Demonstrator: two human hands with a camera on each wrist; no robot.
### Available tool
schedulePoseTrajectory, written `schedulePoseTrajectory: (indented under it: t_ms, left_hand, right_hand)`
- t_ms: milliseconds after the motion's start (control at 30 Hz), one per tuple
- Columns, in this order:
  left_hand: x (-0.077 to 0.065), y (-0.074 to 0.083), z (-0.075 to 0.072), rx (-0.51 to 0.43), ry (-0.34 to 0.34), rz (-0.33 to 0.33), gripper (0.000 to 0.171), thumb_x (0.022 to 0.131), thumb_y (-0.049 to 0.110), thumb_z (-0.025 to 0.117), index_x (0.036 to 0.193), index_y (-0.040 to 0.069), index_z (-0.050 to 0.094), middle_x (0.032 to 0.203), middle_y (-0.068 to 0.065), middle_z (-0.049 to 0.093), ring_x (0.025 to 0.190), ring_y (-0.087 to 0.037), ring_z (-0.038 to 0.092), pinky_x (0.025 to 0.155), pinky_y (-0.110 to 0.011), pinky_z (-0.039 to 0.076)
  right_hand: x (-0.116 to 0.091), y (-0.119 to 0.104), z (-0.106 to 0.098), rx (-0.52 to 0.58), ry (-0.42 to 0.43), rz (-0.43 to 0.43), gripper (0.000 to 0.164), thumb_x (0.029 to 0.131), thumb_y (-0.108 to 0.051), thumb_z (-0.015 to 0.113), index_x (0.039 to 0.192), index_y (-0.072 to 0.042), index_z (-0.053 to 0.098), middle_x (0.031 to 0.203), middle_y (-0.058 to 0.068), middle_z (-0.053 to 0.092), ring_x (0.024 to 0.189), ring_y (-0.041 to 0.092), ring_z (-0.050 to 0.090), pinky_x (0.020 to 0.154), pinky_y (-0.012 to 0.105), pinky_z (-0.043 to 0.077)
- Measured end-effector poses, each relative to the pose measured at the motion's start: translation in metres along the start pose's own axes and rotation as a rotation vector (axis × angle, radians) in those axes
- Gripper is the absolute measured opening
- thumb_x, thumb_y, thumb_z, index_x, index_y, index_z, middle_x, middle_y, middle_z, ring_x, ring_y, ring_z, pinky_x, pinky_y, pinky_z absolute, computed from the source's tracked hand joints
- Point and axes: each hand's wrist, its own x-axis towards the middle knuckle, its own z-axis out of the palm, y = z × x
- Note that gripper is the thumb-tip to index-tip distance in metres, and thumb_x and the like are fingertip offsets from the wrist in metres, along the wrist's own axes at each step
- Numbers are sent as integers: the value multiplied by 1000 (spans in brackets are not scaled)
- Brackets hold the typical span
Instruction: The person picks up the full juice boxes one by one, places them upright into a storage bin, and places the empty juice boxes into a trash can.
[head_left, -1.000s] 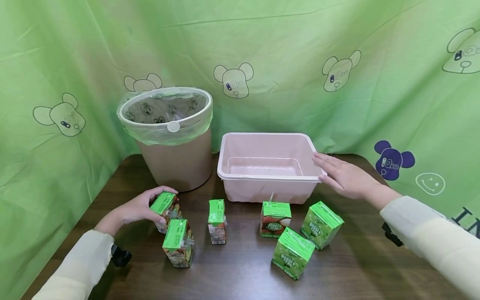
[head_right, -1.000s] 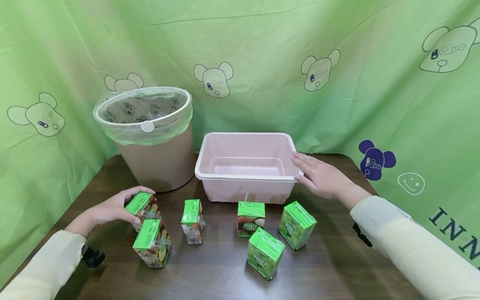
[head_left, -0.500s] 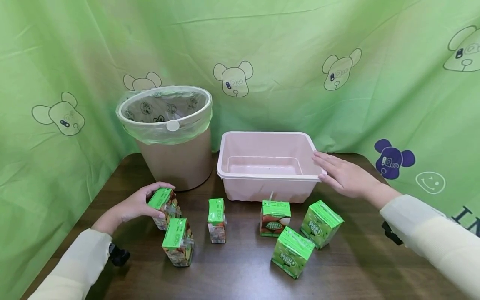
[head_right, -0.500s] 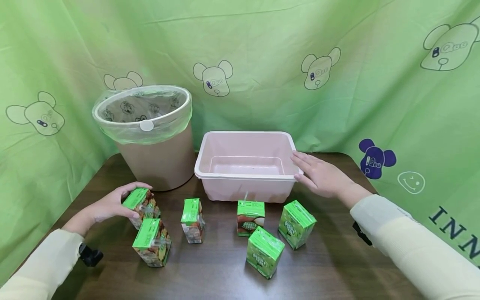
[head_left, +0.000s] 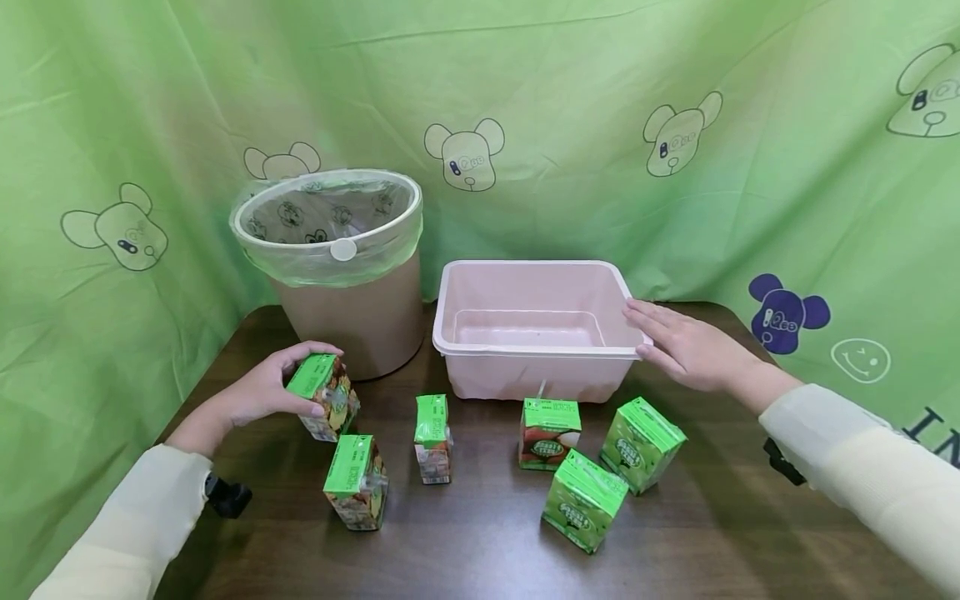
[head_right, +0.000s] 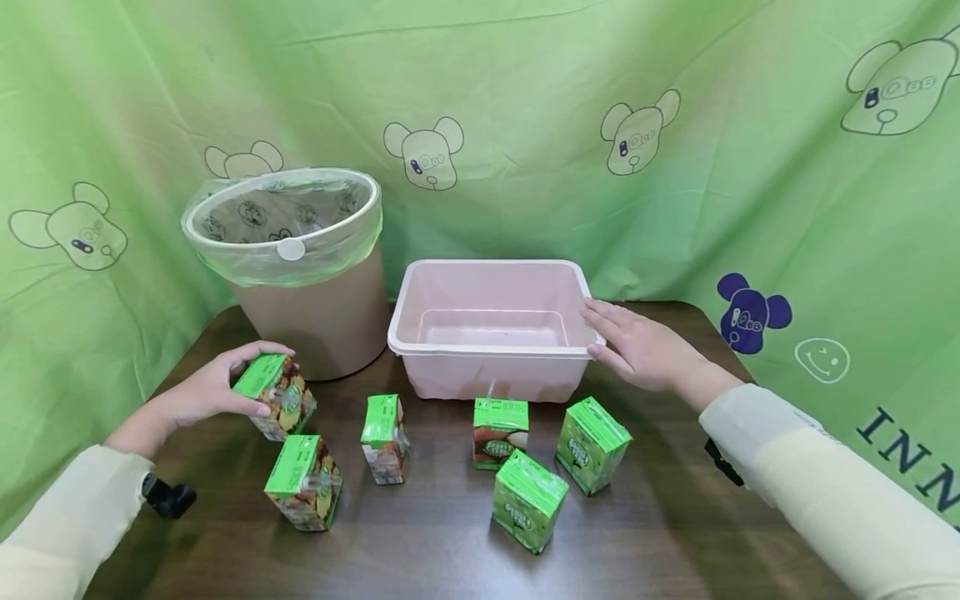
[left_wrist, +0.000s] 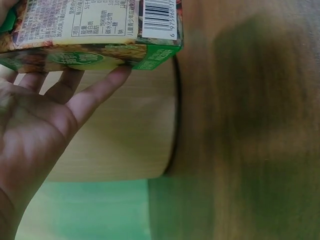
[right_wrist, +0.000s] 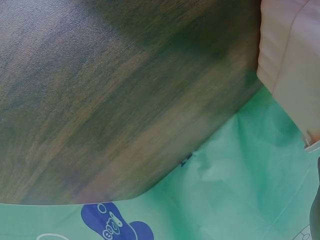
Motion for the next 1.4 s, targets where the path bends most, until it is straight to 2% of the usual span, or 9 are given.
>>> schedulePoseTrajectory:
  t_ms: [133,233,333,467,533,733,1033,1200,1400]
  left_hand:
    - [1,9,-1,16,12,29,70,77,-6,76,138,0,42,113,-21,58,94,-26,65,73,-42,58]
    - [1,17,0,38,32,41,69,77,-6,76,138,4,45,112,-20,59,94,-25,65,72,-40,58]
    - [2,25,0,52,48,44,69,77,-6,76,138,7,46,112,-21,59,93,-26,65,71,-40,58]
    - [4,36,2,64,57,54,68,77,-6,76,137,10,48,111,-22,59,92,-27,65,71,-40,58]
    - [5,41,3,75,61,62,67,77,-5,76,137,13,50,111,-21,59,91,-27,65,70,-40,58]
    - [14,56,8,120,64,100,68,77,-3,78,137,7,48,112,-19,59,91,-26,63,70,-39,58]
    - [31,80,20,173,109,110,69,74,3,82,136,5,51,116,-17,58,95,-29,61,74,-37,57]
    - [43,94,28,209,134,97,69,73,8,83,136,9,52,116,-14,59,97,-30,59,75,-37,56]
    - [61,109,40,190,128,105,69,73,10,83,136,9,53,112,-15,59,94,-30,58,74,-38,56]
  right_hand:
    - [0,0,0,3,-1,-4,53,100,-27,52,143,3,42,150,21,38,137,38,35,115,23,12]
    - [0,0,0,0,7,-11,53,100,-27,53,143,3,43,149,20,38,136,39,36,116,30,19]
    - [0,1,1,-3,15,-16,53,100,-27,53,143,3,44,149,20,39,135,39,36,116,31,20]
    - [0,2,1,-1,18,-20,54,100,-27,53,143,3,43,149,20,38,136,38,36,114,19,10]
    - [-1,2,1,-3,20,-20,54,100,-27,54,143,3,43,149,20,39,136,39,36,114,20,10]
    - [-1,2,0,-5,12,-14,53,100,-27,53,143,3,43,149,21,39,136,39,36,115,20,10]
    - [0,1,2,-16,10,-16,54,99,-27,54,142,4,44,148,21,39,132,42,39,113,40,27]
    - [0,1,2,-15,5,-18,54,100,-27,53,142,4,43,149,21,38,136,39,35,114,41,26]
    - [0,1,2,-25,2,-21,54,100,-27,52,142,5,43,149,22,39,137,38,34,113,44,28]
